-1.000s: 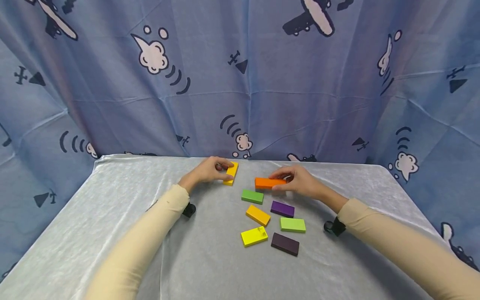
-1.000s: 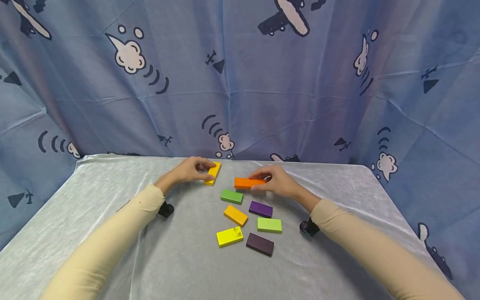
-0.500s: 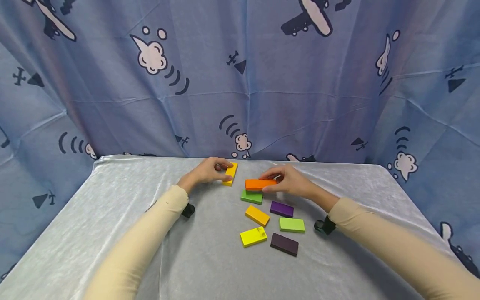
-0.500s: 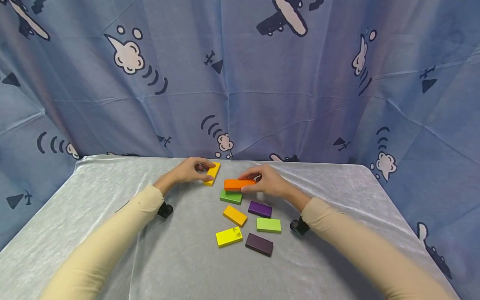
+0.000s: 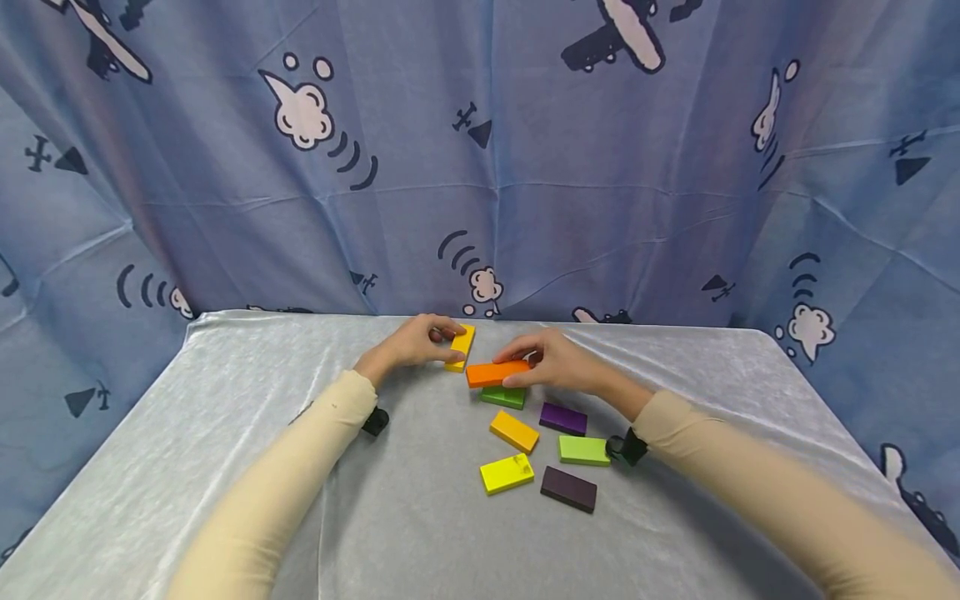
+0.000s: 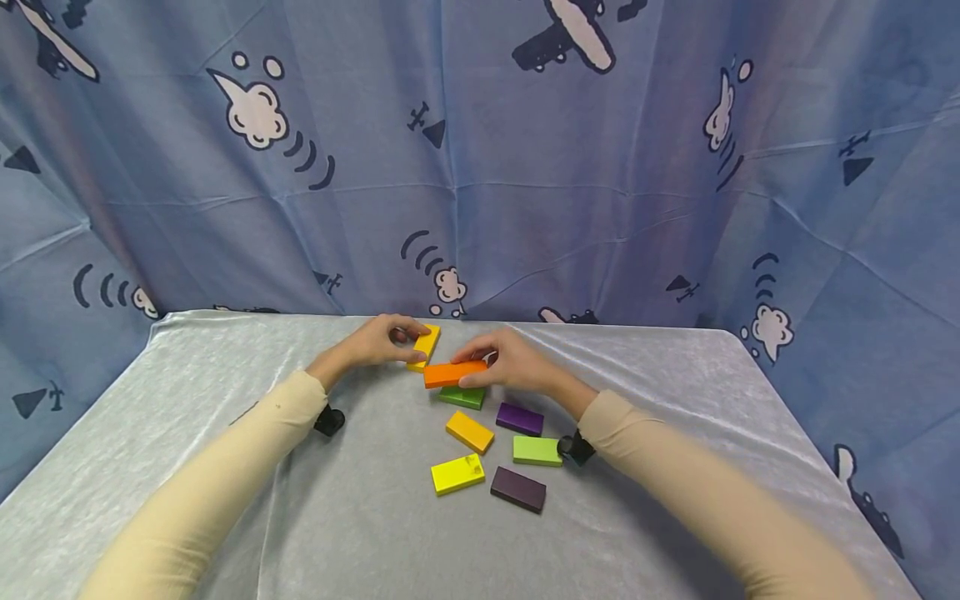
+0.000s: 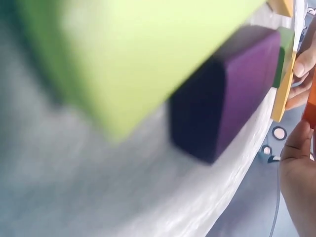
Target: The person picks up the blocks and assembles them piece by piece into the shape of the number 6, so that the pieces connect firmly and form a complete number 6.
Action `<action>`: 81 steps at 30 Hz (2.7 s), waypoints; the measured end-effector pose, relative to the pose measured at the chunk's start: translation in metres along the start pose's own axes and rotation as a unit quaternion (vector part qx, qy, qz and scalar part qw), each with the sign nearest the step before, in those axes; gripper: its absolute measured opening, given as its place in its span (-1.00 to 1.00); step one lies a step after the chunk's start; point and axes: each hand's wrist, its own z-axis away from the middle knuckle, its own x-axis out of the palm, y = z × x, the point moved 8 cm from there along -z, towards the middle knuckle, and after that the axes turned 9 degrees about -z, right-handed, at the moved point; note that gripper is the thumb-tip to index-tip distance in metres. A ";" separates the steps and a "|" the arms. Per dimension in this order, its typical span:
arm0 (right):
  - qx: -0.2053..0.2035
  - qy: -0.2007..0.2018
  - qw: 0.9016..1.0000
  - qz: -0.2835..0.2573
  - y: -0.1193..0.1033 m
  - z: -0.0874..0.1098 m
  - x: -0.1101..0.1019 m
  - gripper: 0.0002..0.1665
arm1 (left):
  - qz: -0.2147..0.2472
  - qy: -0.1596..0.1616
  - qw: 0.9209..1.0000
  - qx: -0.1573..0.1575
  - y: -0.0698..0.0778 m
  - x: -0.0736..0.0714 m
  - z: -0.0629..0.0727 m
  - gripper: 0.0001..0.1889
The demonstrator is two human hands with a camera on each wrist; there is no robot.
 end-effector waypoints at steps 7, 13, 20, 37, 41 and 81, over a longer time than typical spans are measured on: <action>-0.016 -0.035 0.999 -0.010 -0.009 -0.013 0.016 -0.66 | 0.001 -0.001 1.000 0.005 0.000 -0.001 0.001 -0.46; -0.025 -0.054 0.998 -0.011 -0.012 -0.020 0.023 -0.66 | -0.003 -0.001 1.000 0.008 0.000 0.001 0.000 -0.46; -0.026 -0.083 0.996 -0.034 -0.012 -0.024 0.031 -0.66 | -0.003 -0.003 1.000 0.017 0.002 0.002 0.000 -0.47; -0.043 -0.136 0.990 -0.012 -0.025 -0.044 0.056 -0.64 | -0.003 0.003 0.999 0.037 0.000 -0.003 0.002 -0.52; -0.038 -0.147 0.988 -0.004 -0.025 -0.049 0.062 -0.64 | -0.004 0.003 0.999 0.044 0.000 -0.003 0.003 -0.52; 0.036 -0.152 0.988 -0.007 -0.019 -0.055 0.087 -0.49 | -0.004 0.008 0.998 0.063 0.003 -0.002 0.003 -0.53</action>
